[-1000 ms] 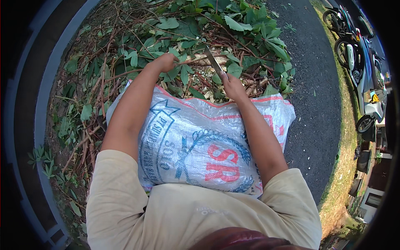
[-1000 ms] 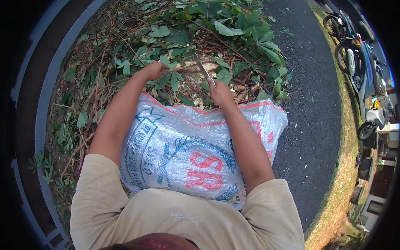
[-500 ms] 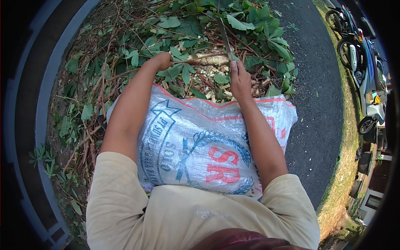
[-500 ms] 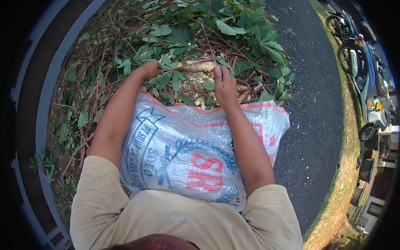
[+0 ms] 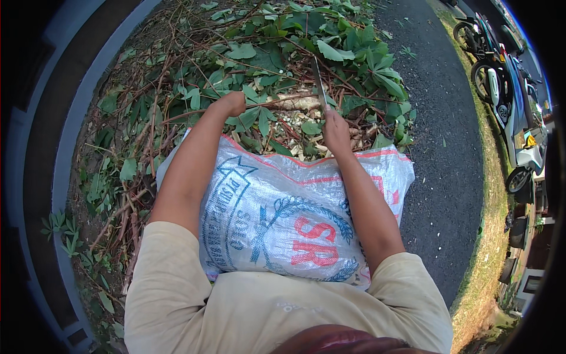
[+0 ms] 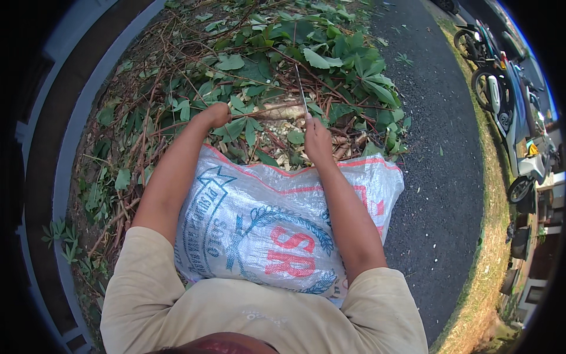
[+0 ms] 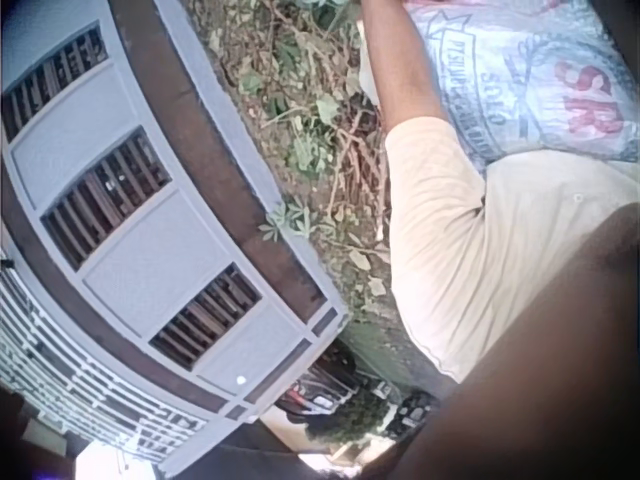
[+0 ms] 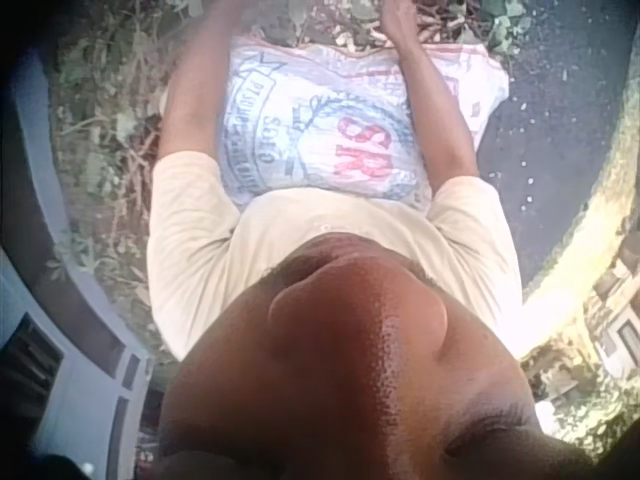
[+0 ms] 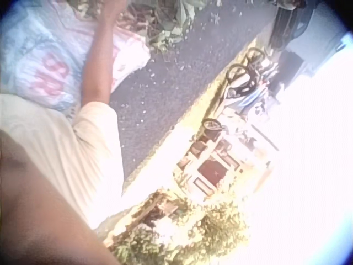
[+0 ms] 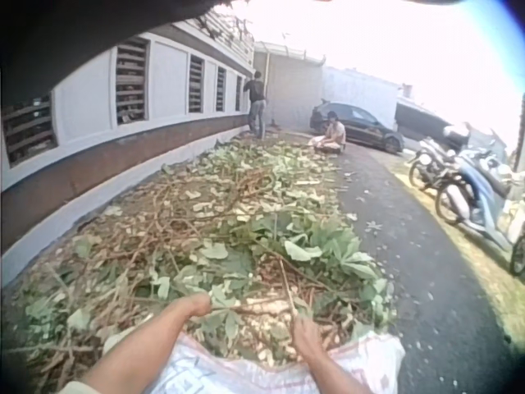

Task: The recorder is using a cleaver to chop thin branches and stems on top of a plastic bag on the ground.

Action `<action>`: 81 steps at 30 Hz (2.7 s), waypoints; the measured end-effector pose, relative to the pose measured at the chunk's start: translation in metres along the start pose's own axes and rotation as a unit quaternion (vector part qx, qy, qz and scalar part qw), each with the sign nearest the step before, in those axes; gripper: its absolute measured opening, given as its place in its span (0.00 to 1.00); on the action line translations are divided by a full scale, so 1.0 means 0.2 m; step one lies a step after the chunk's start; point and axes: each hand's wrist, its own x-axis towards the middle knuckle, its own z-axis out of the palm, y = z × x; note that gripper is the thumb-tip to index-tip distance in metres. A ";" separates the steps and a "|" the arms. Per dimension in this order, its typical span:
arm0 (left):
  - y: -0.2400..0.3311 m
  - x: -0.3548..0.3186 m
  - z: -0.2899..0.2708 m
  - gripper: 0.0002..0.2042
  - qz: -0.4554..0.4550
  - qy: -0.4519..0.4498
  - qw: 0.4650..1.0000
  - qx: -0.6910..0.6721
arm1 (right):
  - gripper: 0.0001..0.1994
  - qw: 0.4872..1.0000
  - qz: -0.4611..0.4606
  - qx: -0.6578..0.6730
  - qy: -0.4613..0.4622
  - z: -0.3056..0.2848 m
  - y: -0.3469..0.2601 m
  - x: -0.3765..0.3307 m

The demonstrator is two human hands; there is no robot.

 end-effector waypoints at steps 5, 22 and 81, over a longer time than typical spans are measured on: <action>0.10 0.00 -0.04 0.11 0.001 -0.012 1.000 0.007 | 0.19 0.973 -0.151 0.152 0.090 -0.05 -0.15 -0.04; 0.06 -0.06 -0.05 0.13 0.003 0.009 0.997 -0.082 | 0.30 0.957 0.217 0.169 -0.090 0.05 0.11 0.05; 0.20 -0.05 -0.07 0.17 0.083 -0.001 0.996 -0.038 | 0.32 0.989 0.037 -0.112 -0.091 0.16 0.27 0.14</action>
